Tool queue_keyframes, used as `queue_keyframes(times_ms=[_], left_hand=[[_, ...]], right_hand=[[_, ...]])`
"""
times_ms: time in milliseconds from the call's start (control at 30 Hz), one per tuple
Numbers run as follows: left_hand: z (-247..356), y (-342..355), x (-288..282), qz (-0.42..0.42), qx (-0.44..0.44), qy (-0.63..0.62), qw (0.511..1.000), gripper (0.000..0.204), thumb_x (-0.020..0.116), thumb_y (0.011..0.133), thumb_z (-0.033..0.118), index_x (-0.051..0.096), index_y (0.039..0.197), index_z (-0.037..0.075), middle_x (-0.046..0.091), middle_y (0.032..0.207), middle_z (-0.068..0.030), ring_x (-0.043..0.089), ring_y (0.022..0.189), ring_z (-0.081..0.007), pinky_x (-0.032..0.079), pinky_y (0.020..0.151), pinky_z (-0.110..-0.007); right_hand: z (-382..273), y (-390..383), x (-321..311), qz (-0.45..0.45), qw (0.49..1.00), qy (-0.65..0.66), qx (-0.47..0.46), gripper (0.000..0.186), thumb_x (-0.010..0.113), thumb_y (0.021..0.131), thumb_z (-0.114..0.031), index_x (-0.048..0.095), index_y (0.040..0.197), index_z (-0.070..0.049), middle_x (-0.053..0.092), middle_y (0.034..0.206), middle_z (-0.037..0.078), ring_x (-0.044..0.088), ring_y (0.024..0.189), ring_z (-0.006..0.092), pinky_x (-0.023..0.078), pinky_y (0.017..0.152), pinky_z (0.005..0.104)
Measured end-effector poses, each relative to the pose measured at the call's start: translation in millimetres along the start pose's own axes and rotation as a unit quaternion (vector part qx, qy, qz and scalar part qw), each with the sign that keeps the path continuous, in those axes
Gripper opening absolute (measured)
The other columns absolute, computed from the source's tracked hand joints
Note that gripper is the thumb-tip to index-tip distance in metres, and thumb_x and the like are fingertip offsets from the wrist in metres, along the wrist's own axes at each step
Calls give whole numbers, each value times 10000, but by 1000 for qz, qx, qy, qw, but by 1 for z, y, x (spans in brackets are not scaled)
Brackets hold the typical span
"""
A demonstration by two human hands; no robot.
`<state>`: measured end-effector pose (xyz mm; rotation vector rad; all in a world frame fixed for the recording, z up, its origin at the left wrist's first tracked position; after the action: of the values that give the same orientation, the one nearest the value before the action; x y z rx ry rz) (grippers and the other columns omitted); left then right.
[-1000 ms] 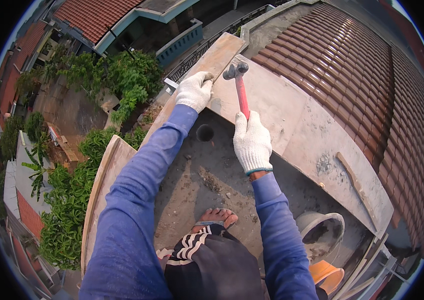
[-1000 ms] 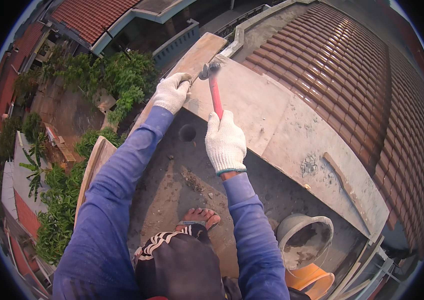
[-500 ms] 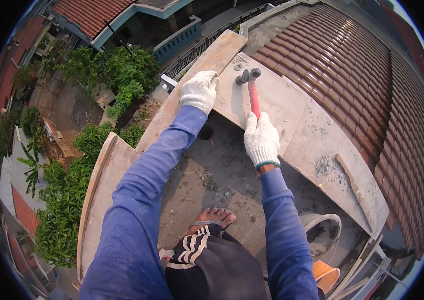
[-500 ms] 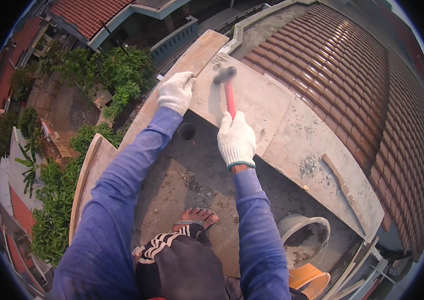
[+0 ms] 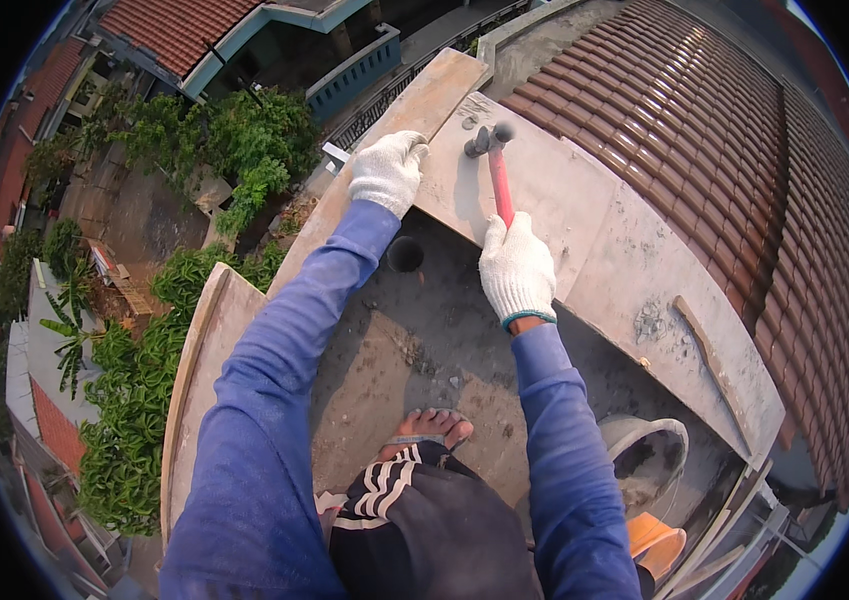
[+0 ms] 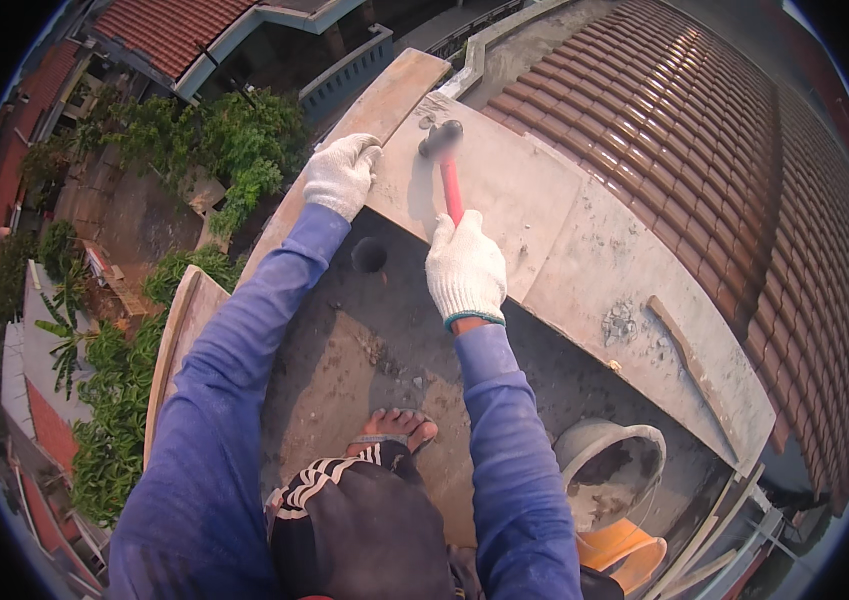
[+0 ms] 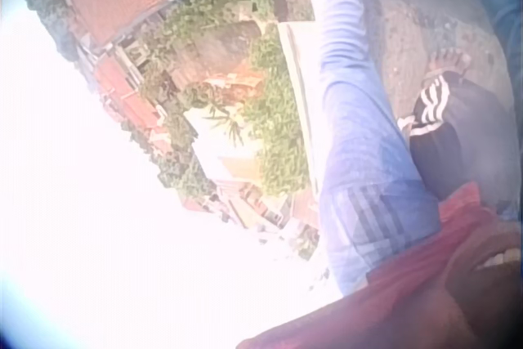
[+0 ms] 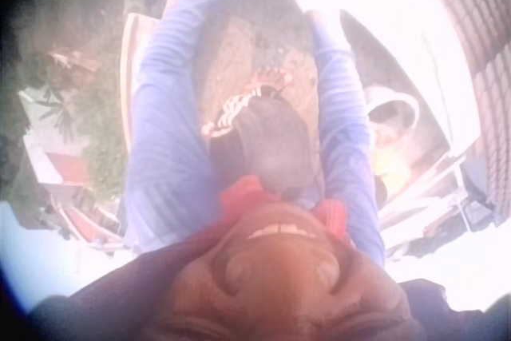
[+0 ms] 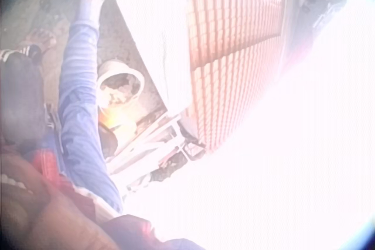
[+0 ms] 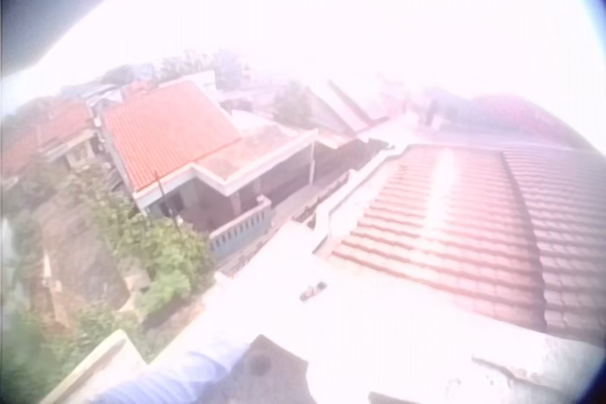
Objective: The person places rectangular roof tiles onto a curved roof edge, secures them with a hammer and nails, and applies mortar along the edge using a trowel. The person retrieves nails from a bucket and repeatedly hammers them into the tiles to fasten them in place.
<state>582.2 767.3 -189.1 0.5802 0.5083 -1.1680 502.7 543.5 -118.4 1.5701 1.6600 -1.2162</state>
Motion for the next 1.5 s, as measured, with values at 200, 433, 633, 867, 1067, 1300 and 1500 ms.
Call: queue_keyframes(times_ms=[200,433,633,867,1067,1300,1500], left_hand=[[9,-3,5,32,7,42,999,229,780,1014,250,817,1188,106,810,1136,-155,782,988,-322,619,905,-421],[-7,2,0,59,-69,-63,994,171,783,1050,171,810,1157,41,815,976,-78,776,767,-129,636,712,-330],[111,48,-52,171,3,-241,955,200,724,1101,199,781,1142,12,813,984,-92,781,848,-168,645,760,-329],[-66,54,-67,-8,-173,10,985,422,664,1044,456,805,1247,113,805,1247,-186,746,1218,-364,552,1077,-466],[-2,9,-34,20,-191,100,976,385,662,1071,437,780,1253,119,807,1256,-156,740,1224,-365,565,1054,-470],[22,-6,-50,152,-4,-1,988,214,816,993,276,811,1129,110,826,1053,-123,775,1017,-323,593,941,-461],[60,-81,10,57,182,156,969,136,757,981,178,710,1023,58,736,1056,-170,731,1071,-385,576,945,-488]], right_hand=[[4,-1,-2,-7,1000,-3,6,410,530,1144,-437,597,1222,-40,769,937,302,769,919,515,588,802,627],[-6,-6,2,-14,1000,-8,-6,417,530,1144,-440,593,1218,-34,767,928,307,771,910,515,593,798,629],[7,2,2,-10,1000,-12,0,427,528,1144,-446,595,1229,-33,771,944,304,773,932,514,596,813,625],[-10,-2,2,-18,999,30,-16,428,531,1142,-446,596,1235,-33,774,951,298,773,946,511,595,827,623],[-3,0,4,-5,999,-35,-23,410,567,1126,-423,594,1220,-25,773,913,294,777,888,507,603,786,621],[-3,2,4,-2,999,-27,-33,405,567,1127,-425,595,1207,-28,768,899,297,775,878,509,601,772,624],[-2,4,1,-3,999,-28,-32,406,559,1132,-425,602,1199,-27,766,905,300,772,897,510,596,794,629]])
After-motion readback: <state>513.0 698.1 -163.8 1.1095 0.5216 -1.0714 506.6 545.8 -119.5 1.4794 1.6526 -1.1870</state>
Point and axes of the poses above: each hand's wrist, its own y-axis towards the middle knuckle, its own x-axis out of the palm, z = x × y, the point moved 2 cm from there along y, towards the middle knuckle
